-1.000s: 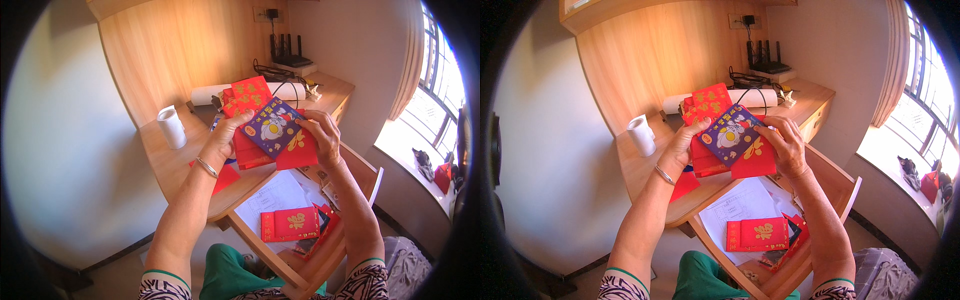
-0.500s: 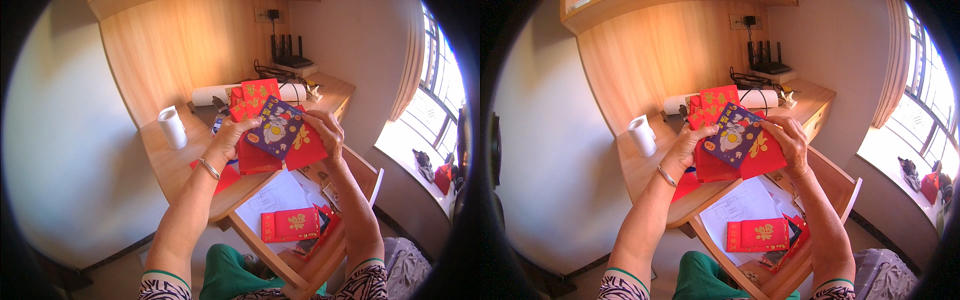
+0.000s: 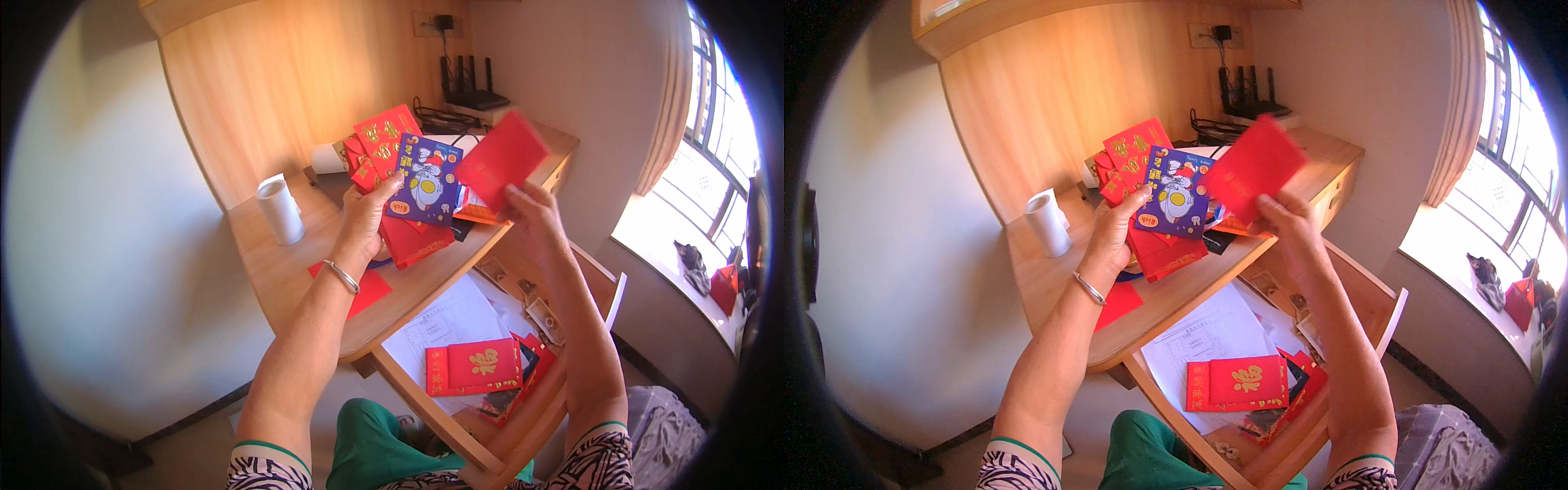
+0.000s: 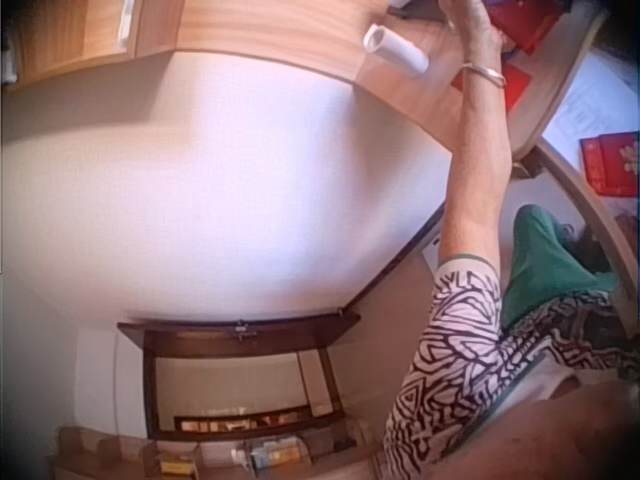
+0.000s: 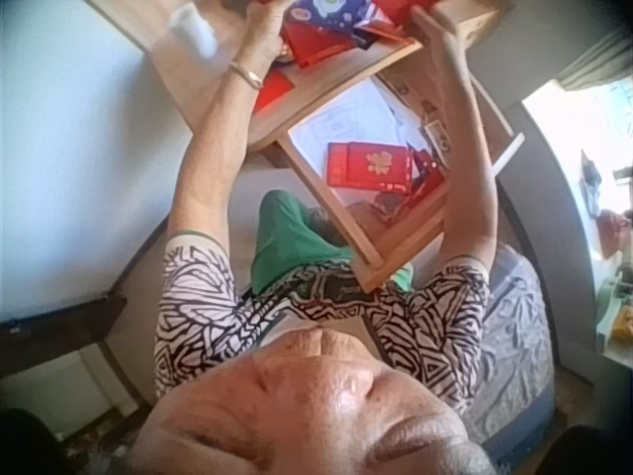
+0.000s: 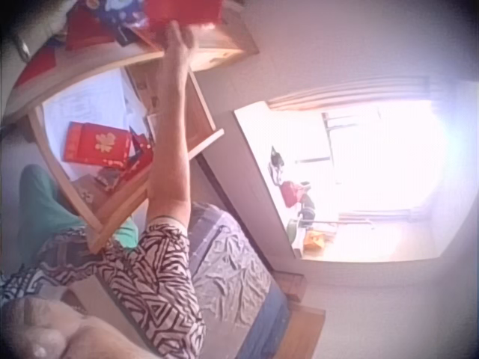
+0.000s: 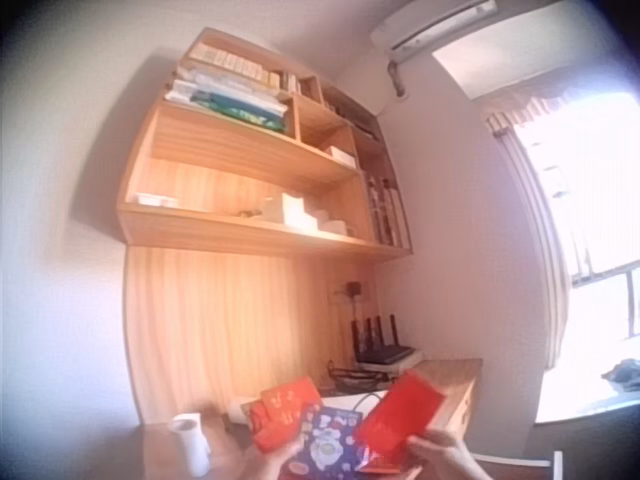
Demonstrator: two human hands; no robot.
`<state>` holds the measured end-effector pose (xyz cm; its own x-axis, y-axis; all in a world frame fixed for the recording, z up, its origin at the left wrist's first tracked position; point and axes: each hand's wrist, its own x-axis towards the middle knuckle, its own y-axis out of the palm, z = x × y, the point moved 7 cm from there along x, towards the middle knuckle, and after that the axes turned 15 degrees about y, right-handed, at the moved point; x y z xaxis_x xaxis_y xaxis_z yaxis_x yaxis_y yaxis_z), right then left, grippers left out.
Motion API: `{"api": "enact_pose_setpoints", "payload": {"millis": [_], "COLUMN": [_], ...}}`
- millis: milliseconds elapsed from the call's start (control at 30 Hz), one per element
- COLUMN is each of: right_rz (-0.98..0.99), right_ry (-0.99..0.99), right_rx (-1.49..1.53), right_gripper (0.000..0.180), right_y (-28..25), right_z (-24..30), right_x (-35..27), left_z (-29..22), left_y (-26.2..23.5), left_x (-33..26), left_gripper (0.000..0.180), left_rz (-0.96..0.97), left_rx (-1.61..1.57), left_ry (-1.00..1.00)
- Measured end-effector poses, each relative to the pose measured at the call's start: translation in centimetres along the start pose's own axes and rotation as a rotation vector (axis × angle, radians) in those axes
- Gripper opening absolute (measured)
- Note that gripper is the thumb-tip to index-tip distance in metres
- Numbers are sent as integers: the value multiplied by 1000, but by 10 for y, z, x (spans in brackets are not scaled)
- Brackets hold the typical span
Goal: The person sits at a desk and sorts red envelopes from a drawer, stacking them on the desk. They then handle a white document and a cardboard envelope, placing them back in the drawer. The person continues to fold and arrange red envelopes.
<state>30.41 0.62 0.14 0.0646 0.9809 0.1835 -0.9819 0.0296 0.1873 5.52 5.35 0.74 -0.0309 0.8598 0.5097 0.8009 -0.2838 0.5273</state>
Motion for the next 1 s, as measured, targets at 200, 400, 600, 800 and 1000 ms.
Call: {"api": "enact_pose_setpoints", "payload": {"millis": [200,400,600,800,1000], "right_rz": [141,56,-166,-269,-127], "right_ry": [125,55,-120,-410,-399], "right_rx": [-253,-295,-444,-721,-520], "right_gripper": [22,21,24,31,46], "right_y": [41,45,38,63,60], "right_z": [-15,-14,-8,12,15], "right_x": [-14,-16,-20,-43,-38], "left_z": [1,-1,1,-19,-33], "left_y": [16,27,35,51,47], "left_x": [-6,-12,-17,-22,-17], "left_gripper": [27,29,26,28,29], "left_rz": [123,227,270,368,303], "left_rx": [-13,49,78,378,264], "left_ry": [-16,-5,6,232,302]}}
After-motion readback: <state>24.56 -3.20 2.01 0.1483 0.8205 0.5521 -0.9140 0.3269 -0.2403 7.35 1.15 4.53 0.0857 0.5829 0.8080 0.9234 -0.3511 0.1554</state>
